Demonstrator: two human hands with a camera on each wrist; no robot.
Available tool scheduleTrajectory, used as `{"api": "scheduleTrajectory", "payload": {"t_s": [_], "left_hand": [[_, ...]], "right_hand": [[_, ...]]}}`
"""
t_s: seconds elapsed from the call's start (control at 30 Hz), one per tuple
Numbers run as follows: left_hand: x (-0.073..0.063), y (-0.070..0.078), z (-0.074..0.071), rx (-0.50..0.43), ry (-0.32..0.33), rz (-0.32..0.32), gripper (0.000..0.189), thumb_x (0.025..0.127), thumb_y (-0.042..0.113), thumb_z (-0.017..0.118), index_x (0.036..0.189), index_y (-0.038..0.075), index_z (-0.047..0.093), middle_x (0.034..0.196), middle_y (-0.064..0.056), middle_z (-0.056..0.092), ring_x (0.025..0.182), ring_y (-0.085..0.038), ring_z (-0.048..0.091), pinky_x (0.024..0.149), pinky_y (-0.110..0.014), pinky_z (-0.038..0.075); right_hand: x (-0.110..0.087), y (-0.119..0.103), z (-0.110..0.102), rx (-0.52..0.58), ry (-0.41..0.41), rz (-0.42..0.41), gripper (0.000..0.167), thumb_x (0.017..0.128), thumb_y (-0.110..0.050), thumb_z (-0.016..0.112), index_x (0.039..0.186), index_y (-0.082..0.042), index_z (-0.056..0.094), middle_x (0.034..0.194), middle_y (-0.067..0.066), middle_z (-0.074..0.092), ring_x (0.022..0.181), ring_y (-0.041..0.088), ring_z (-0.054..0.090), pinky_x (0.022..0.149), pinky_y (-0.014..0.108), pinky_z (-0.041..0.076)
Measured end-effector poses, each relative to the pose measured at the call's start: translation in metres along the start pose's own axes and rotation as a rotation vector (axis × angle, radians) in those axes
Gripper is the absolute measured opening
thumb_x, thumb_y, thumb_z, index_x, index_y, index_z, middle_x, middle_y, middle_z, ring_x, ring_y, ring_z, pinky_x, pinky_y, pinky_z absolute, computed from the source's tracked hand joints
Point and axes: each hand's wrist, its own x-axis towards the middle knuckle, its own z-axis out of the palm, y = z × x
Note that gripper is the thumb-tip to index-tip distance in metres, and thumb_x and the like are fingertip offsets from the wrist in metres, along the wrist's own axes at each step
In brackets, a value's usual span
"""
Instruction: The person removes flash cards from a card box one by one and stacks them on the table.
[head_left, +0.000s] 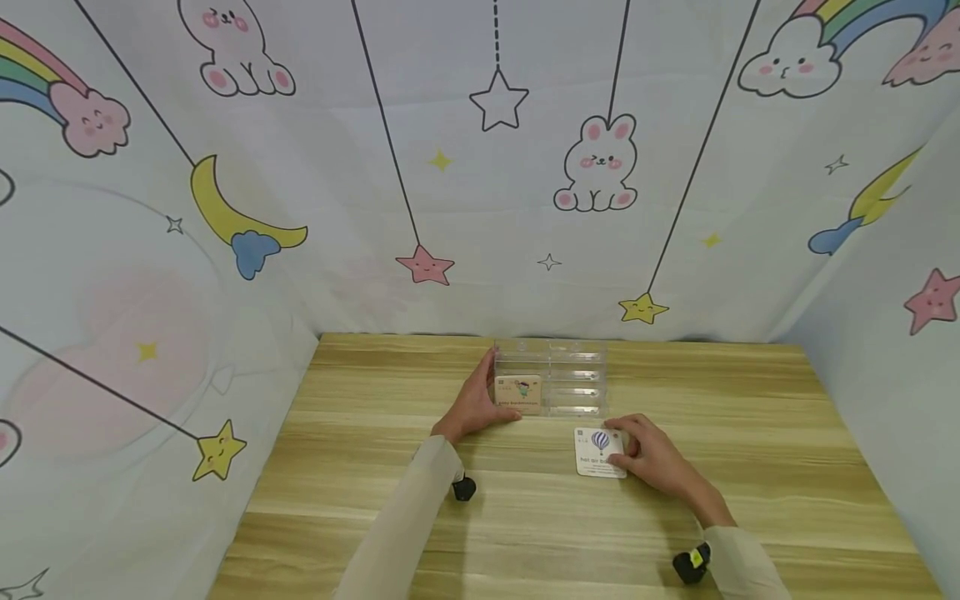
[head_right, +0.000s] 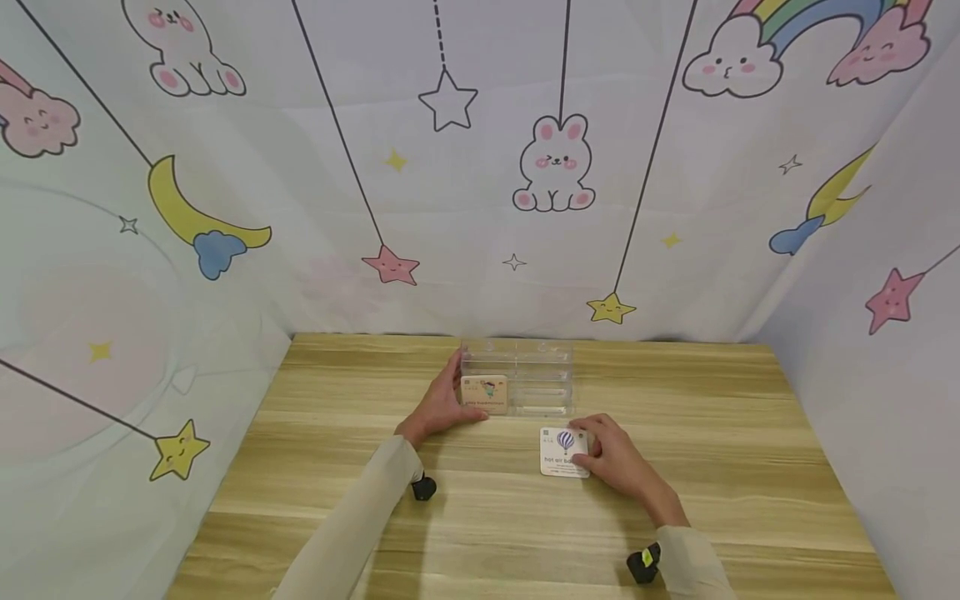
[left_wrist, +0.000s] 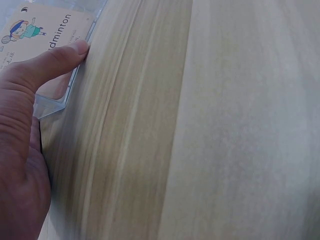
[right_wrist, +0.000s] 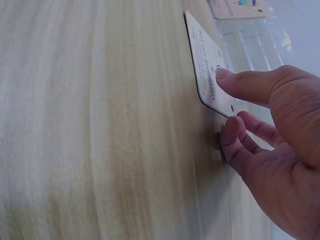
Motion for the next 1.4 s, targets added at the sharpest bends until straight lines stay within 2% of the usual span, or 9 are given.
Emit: {"api": "scheduleTrajectory", "payload": {"t_s": [0.2,0.57,0.77,1.17,1.4], "left_hand": [[-0.001,0.0,-0.001,0.002,-0.004,0.004,0.134,0.073,0.024,0.098,0.168,0.017,0.005,0.171,-0.006,0.02,0.154,-0.019,0.026,0.122,-0.028,0.029],[-0.001,-0.005,0.001,0.005,0.003,0.027,0.134,0.072,0.025,0.099,0.168,0.016,0.006,0.171,-0.009,0.021,0.154,-0.022,0.028,0.122,-0.031,0.03],[-0.002,-0.004,0.0,0.01,-0.003,0.02,0.135,0.072,0.026,0.099,0.168,0.017,0.005,0.171,-0.008,0.02,0.154,-0.022,0.028,0.122,-0.031,0.03],[-0.003,-0.003,0.0,-0.005,0.002,0.037,0.134,0.072,0.021,0.099,0.168,0.015,0.006,0.171,-0.01,0.021,0.154,-0.023,0.027,0.122,-0.031,0.029],[-0.003,-0.003,-0.001,-0.008,-0.004,0.04,0.133,0.073,0.022,0.098,0.168,0.017,0.005,0.17,-0.009,0.022,0.153,-0.021,0.029,0.122,-0.029,0.03]], "right_hand": [[0.006,-0.005,-0.006,-0.026,0.015,0.017,0.055,0.09,-0.01,0.082,0.14,0.0,0.061,0.123,0.017,0.059,0.073,0.011,0.049,0.061,0.025,0.044],[0.031,-0.024,-0.008,-0.051,0.014,-0.092,0.056,0.09,-0.012,0.083,0.14,-0.003,0.062,0.127,0.019,0.06,0.073,0.012,0.051,0.064,0.026,0.046],[0.042,-0.036,0.0,-0.027,0.003,-0.122,0.056,0.091,-0.013,0.082,0.142,-0.002,0.061,0.127,0.02,0.06,0.074,0.009,0.05,0.064,0.027,0.047],[0.061,-0.062,0.018,0.03,-0.048,-0.141,0.062,0.096,-0.017,0.078,0.152,-0.007,0.053,0.131,0.019,0.058,0.078,0.012,0.052,0.063,0.028,0.05],[0.07,-0.073,0.026,0.033,-0.043,-0.145,0.065,0.096,-0.017,0.077,0.154,-0.006,0.05,0.124,0.019,0.06,0.078,0.013,0.052,0.063,0.028,0.049]]}}
